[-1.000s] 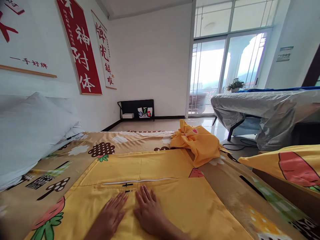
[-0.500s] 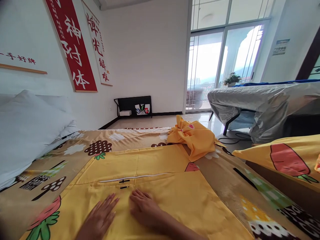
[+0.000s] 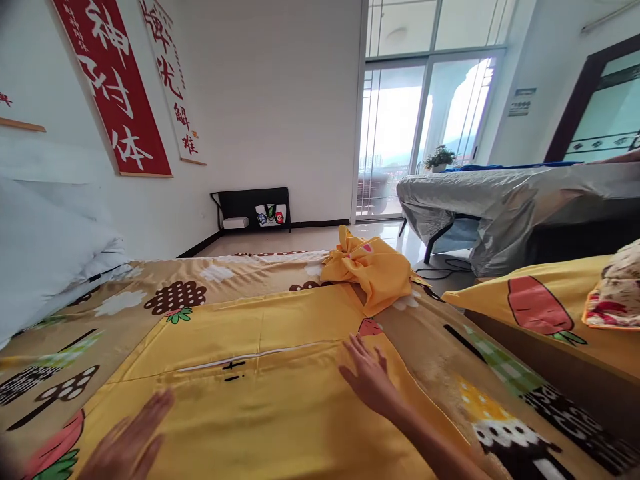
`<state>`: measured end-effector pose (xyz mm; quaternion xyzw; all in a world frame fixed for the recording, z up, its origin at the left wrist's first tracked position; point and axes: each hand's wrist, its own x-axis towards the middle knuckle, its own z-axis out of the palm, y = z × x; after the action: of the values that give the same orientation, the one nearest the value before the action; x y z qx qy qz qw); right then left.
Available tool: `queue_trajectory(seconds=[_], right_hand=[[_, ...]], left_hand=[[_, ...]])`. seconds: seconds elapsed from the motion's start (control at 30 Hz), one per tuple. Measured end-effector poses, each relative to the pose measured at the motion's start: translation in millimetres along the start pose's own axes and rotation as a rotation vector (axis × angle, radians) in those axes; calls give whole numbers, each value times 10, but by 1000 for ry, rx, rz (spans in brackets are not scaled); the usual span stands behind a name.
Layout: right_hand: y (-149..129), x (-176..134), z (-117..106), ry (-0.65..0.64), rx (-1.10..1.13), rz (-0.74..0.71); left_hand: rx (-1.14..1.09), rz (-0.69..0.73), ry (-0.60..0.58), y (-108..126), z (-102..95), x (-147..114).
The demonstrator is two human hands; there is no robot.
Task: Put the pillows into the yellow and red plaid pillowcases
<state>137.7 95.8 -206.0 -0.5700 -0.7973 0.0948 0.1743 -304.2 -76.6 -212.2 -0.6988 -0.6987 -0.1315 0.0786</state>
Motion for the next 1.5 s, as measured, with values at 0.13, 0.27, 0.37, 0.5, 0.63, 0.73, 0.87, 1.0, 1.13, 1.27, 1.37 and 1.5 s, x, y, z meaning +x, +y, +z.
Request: queue_trajectory(seconds=[0.13,0.27,0.37,0.5,0.63,0.73,0.87,1.0,1.13,1.27,1.37,1.5], right_hand=[[-1251,522,382,-196,101,-298],[-1599,789,658,-258,122,-447],[-1186,993,619,-247,90,-360],[-355,1248,438,-196,17,-97],[160,1334,365,-148,3,73],[220,1331,347,-110,40,81],[-120,1216,308,-134,141,-31],[-750,835,389,-320,369,-420],[-1110,492,496,-367,409,-695],[-1117,471,542,-289,360,-694],[-1113,524,596,-234,335,-646],[-1145,528,681,-194,331,-597]], left_hand=[[16,156,-328,1050,-32,1007],[37,-60,-406,926,123,1590],[88,-251,-354,186,333,1621],[166,-382,-280,-784,547,1464],[168,-548,-138,-1197,604,1392],[199,-565,-79,-1149,553,1390],[69,-349,-59,-691,446,1426],[-123,0,-310,87,395,1659],[-91,262,-541,677,377,2001],[-15,309,-554,814,374,2128],[24,333,-449,782,424,2096],[97,310,-345,776,503,2117]])
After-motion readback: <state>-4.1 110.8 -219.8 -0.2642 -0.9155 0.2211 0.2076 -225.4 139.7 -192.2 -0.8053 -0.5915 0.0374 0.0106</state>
